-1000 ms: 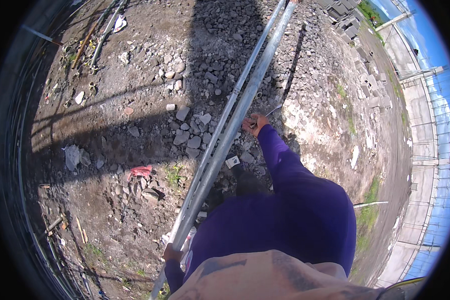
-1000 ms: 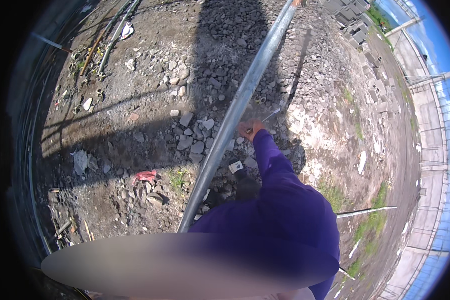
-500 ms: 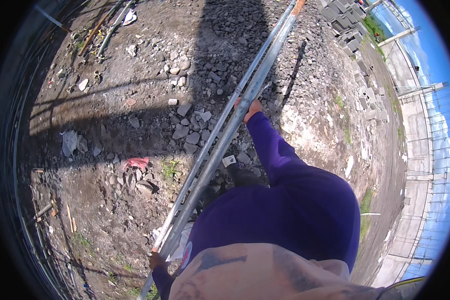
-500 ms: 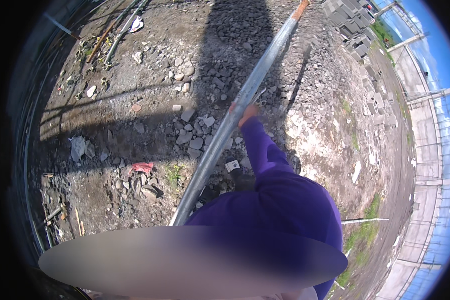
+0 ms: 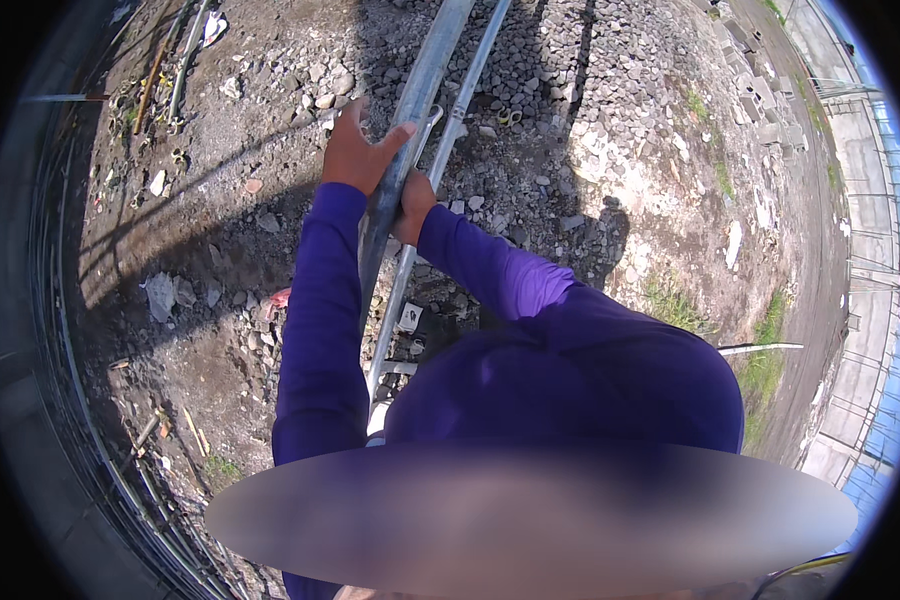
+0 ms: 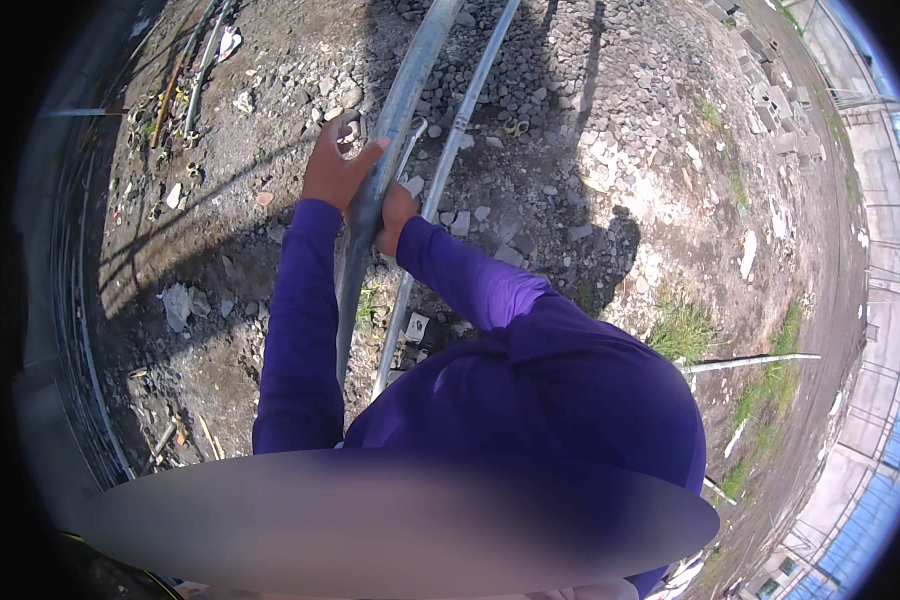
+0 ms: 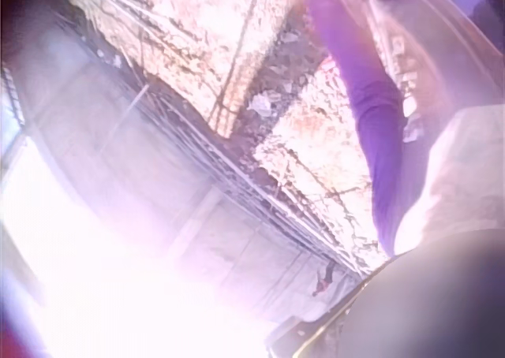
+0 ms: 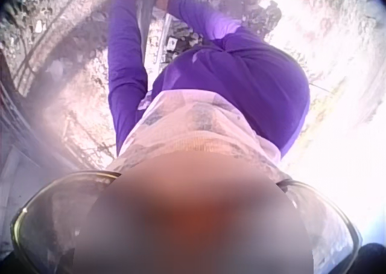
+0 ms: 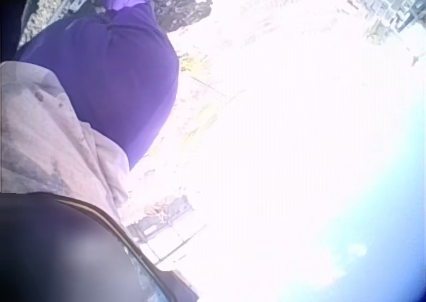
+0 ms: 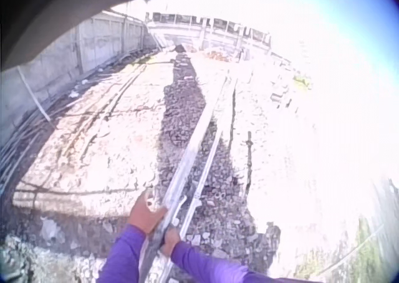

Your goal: The person assembles scaffolding components on a construction site. They connect metal poles using clamps and tighten them with a wrench, then lift and position the assembled pole into place.

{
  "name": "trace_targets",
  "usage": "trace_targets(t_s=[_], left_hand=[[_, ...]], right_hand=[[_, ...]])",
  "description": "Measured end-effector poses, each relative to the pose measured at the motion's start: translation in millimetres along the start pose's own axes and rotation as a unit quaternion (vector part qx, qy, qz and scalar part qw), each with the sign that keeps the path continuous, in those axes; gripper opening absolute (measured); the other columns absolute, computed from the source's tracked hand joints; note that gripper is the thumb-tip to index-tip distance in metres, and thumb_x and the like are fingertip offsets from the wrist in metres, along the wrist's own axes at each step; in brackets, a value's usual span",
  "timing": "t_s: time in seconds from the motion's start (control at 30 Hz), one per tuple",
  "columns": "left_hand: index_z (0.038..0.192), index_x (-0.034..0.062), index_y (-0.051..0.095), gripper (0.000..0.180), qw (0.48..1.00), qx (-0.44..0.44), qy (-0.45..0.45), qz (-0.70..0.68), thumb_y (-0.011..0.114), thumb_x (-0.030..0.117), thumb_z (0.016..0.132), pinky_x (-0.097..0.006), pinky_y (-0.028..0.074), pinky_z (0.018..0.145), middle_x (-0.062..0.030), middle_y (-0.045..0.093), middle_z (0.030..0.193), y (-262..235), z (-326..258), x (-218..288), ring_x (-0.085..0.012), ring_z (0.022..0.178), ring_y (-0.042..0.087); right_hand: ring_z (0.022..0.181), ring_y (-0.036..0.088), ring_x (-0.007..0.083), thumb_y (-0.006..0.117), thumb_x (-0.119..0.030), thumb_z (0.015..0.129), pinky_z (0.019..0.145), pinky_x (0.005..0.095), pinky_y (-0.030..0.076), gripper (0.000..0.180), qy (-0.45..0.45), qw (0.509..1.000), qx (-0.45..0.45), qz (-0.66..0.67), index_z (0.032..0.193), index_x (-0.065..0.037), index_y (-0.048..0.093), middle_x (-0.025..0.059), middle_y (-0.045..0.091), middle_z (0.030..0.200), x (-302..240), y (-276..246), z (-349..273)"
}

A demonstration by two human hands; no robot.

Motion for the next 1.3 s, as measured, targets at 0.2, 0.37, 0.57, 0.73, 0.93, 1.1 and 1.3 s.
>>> trace_targets(t_s=[0.2, 0.37, 0.57, 0.73, 0.93, 1.1, 1.3], left_hand=[[0.128, -0.009, 0.058, 0.087, 0.979, -0.155, -0.128, 0.033, 0.086, 0.045, 0.065, -0.041, 0.053, 0.096, -0.0265, 0.069, 0.117, 109, 60, -21, -0.034, 0.108, 0.069], [0.111, -0.0072, 0.065, 0.054, 0.958, -0.197, -0.194, -0.079, 0.08, 0.025, 0.071, -0.037, 0.057, 0.071, -0.0163, 0.072, 0.087, 168, 44, -46, -0.0226, 0.072, 0.071], [0.1, -0.0029, 0.063, 0.037, 0.962, -0.183, -0.197, -0.055, 0.078, 0.018, 0.074, -0.034, 0.054, 0.061, -0.01, 0.068, 0.074, 193, 38, -30, -0.017, 0.06, 0.065], [0.098, -0.0024, 0.063, 0.034, 0.951, -0.191, -0.237, -0.064, 0.078, 0.017, 0.075, -0.034, 0.053, 0.06, -0.009, 0.068, 0.073, 210, 38, -55, -0.0169, 0.059, 0.065], [0.101, -0.0027, 0.063, 0.034, 0.944, -0.204, -0.253, -0.059, 0.079, 0.015, 0.076, -0.034, 0.054, 0.059, -0.0094, 0.069, 0.074, 229, 46, -71, -0.0181, 0.059, 0.067], [0.104, -0.0015, 0.066, 0.051, 0.926, -0.223, -0.303, -0.044, 0.087, 0.029, 0.07, -0.036, 0.056, 0.068, -0.0111, 0.073, 0.082, 252, 50, -116, -0.0197, 0.069, 0.07], [0.112, -0.0012, 0.07, 0.064, 0.922, -0.231, -0.309, 0.024, 0.09, 0.036, 0.065, -0.039, 0.057, 0.081, -0.0168, 0.075, 0.097, 270, 67, -183, -0.0271, 0.087, 0.073]], right_hand=[[0.085, 0.068, 0.0226, 0.042, -0.037, 0.103, 0.08, 0.0472, 0.056, 0.033, 0.072, 0.995, 0.073, -0.013, 0.107, -0.013, 0.064, 0.0044, 0.069, 0.095, -3, -44, -6], [0.064, 0.065, 0.0218, 0.046, -0.029, 0.1, 0.057, 0.0391, 0.053, 0.029, 0.057, 0.975, 0.025, -0.211, 0.1, -0.004, 0.061, 0.0125, 0.068, 0.085, -50, -133, 19], [0.101, 0.069, 0.0418, 0.06, -0.035, 0.093, 0.087, 0.0499, 0.052, 0.036, 0.036, 0.718, 0.197, -0.667, 0.112, -0.006, 0.07, 0.0252, 0.071, 0.107, -230, -372, 15], [0.113, 0.065, 0.042, 0.055, -0.049, 0.096, 0.095, 0.05, 0.052, 0.05, 0.094, 0.55, 0.232, -0.797, 0.115, -0.004, 0.069, 0.0239, 0.07, 0.117, -372, -519, -58], [0.092, 0.07, 0.0452, 0.048, -0.03, 0.102, 0.083, 0.0557, 0.054, 0.032, 0.029, 0.499, 0.35, -0.792, 0.119, -0.009, 0.066, 0.0257, 0.07, 0.096, -425, -604, -83], [0.086, 0.07, 0.0401, 0.048, -0.049, 0.102, 0.08, 0.0498, 0.051, 0.056, -0.105, 0.687, 0.334, -0.637, 0.084, 0.0, 0.068, 0.0216, 0.071, 0.084, -418, -555, -25], [0.062, 0.062, 0.0224, 0.056, -0.05, 0.101, 0.061, 0.0382, 0.049, 0.053, -0.109, 0.813, 0.283, -0.498, 0.096, 0.001, 0.068, 0.0099, 0.065, 0.069, -482, -393, 92]])
Point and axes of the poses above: each hand's wrist, its own z-axis towards the middle knuckle, its own y-axis out of the palm, x = y × z, the point moved 10 cm from there along z, towards the middle knuckle
